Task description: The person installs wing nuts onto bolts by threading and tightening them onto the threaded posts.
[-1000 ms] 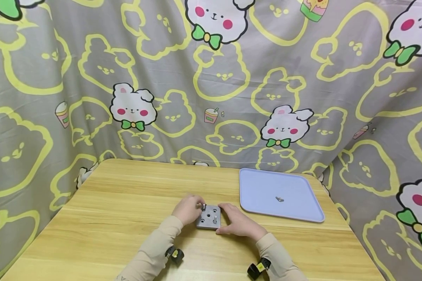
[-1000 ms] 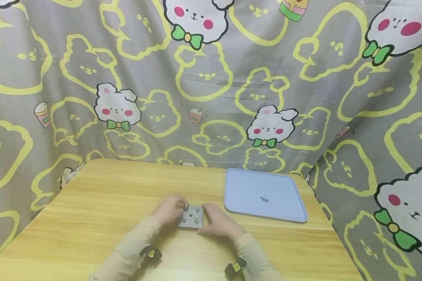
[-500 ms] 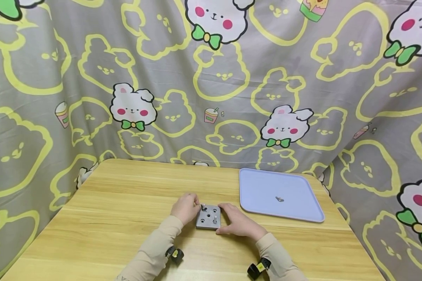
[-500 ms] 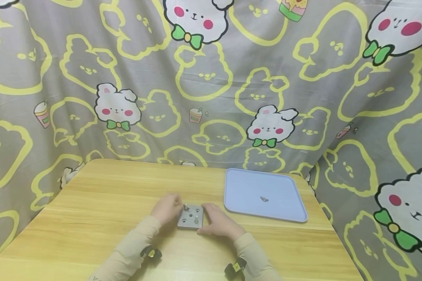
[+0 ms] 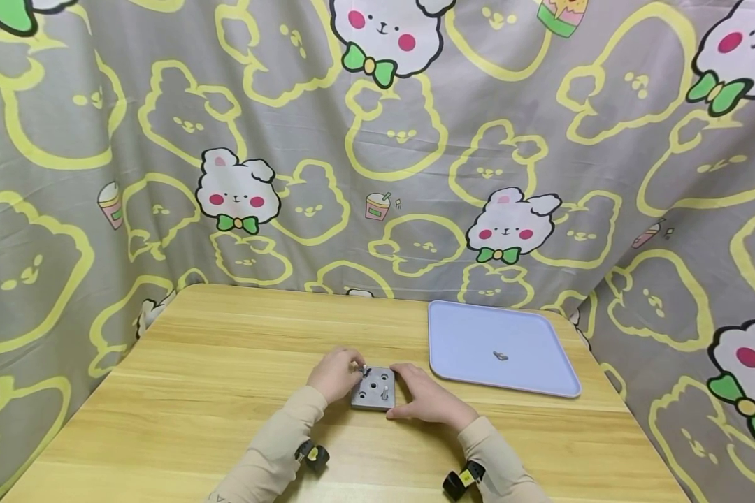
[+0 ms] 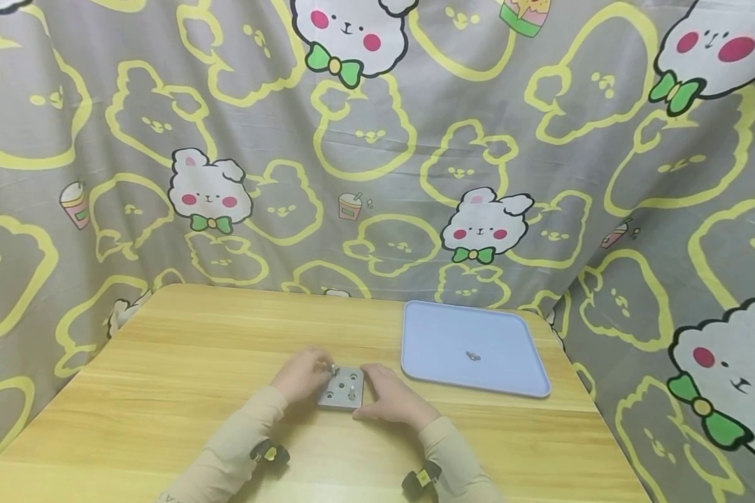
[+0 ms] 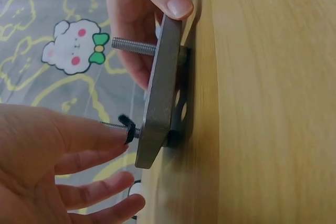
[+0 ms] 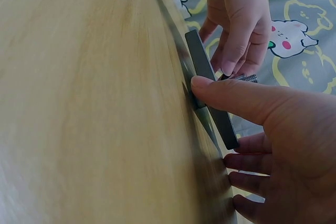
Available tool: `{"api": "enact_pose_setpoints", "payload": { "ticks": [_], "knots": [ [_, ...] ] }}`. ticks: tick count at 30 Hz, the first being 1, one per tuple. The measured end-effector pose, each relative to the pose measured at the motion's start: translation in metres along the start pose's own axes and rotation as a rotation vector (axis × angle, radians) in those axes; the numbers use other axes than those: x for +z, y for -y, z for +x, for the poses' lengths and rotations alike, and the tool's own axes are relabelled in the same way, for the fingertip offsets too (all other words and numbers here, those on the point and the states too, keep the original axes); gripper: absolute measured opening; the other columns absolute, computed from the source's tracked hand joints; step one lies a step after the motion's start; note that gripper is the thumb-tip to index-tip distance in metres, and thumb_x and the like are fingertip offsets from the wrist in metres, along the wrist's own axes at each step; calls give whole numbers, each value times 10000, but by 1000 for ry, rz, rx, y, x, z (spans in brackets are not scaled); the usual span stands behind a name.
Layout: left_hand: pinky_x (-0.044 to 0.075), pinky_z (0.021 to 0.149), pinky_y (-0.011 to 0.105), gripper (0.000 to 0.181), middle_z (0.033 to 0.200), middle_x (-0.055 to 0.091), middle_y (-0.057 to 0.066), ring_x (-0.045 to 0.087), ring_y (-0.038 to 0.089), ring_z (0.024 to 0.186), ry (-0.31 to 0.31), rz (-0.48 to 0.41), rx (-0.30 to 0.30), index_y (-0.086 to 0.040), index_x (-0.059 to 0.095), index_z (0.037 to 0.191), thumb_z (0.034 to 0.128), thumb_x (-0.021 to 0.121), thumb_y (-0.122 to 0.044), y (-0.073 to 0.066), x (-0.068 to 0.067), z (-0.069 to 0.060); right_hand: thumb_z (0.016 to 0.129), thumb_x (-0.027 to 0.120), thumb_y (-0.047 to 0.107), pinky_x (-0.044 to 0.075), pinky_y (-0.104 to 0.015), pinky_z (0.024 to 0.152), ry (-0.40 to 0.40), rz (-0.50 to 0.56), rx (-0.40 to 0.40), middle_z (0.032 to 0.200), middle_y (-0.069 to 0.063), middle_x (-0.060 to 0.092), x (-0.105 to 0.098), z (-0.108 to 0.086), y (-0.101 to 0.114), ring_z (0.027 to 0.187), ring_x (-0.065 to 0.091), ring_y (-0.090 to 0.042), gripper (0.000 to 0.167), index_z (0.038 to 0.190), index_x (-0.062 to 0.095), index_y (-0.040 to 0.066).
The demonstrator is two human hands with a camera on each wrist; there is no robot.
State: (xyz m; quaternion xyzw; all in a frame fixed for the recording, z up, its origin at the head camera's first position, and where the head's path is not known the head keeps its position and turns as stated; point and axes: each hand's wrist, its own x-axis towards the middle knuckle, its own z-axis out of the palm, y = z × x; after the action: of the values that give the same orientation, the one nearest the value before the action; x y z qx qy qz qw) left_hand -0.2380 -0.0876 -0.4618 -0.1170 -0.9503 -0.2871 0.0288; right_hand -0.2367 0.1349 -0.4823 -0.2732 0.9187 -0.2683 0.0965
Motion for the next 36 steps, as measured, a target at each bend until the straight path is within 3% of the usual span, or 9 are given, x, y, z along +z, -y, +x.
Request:
{"api": "enact_pose_setpoints", "payload": {
  "ticks": [4,7,10,14,20,27,30,36],
  "knots": [
    [529,676,377,77,952,648,73,599,206,797,-54,25,-30,-127,653,842,827,728,-134,0,0,0,757,790,453,333,-535,1154,0,-8,-2,1479,-202,431,0,0,0,1375,410,-366,944,1461,352,2],
    [490,616,337,142,896,622,50,553,172,738,-81,35,-41,-139,602,765,828,729,-138,0,0,0,757,791,453,333,-533,1154,0,-8,-2,1478,-203,432,0,0,0,1375,410,-366,944,1459,354,-1],
    [508,655,356,140,900,625,52,571,180,767,-86,31,-31,-142,610,753,824,730,-137,0,0,0,758,791,452,330,-532,1156,0,-5,0,1479,-203,431,0,0,0,1377,407,-366,942,1460,353,0],
    [543,770,420,84,964,651,83,617,226,860,-45,7,-1,-133,679,833,781,743,-116,-1,0,0,760,791,448,331,-532,1156,-1,-3,1,1477,-203,433,0,0,0,1376,408,-365,936,1459,356,2],
    [540,855,481,216,1086,660,112,639,287,980,24,-8,-4,-142,710,947,748,789,-165,-3,-1,-1,765,789,445,335,-533,1154,0,0,4,1476,-199,435,0,0,0,1375,410,-362,929,1459,356,5],
    [534,703,397,69,977,659,80,612,218,840,-38,17,-17,-133,669,861,827,728,-121,-2,0,0,756,788,461,334,-530,1155,-6,-4,-8,1477,-199,436,1,1,-2,1374,412,-359,946,1460,355,0],
    [476,618,332,131,910,630,52,552,175,765,-59,26,-45,-144,609,777,834,727,-140,-1,0,1,754,787,467,335,-529,1155,-6,-7,-10,1477,-198,436,1,1,-3,1374,413,-358,951,1461,354,2],
    [451,618,316,156,850,596,24,531,165,756,-57,29,-45,-154,597,740,822,730,-142,-2,-1,0,759,784,472,334,-527,1156,-2,-8,-6,1479,-192,434,2,1,-3,1376,411,-355,946,1463,353,10]
  ]
}}
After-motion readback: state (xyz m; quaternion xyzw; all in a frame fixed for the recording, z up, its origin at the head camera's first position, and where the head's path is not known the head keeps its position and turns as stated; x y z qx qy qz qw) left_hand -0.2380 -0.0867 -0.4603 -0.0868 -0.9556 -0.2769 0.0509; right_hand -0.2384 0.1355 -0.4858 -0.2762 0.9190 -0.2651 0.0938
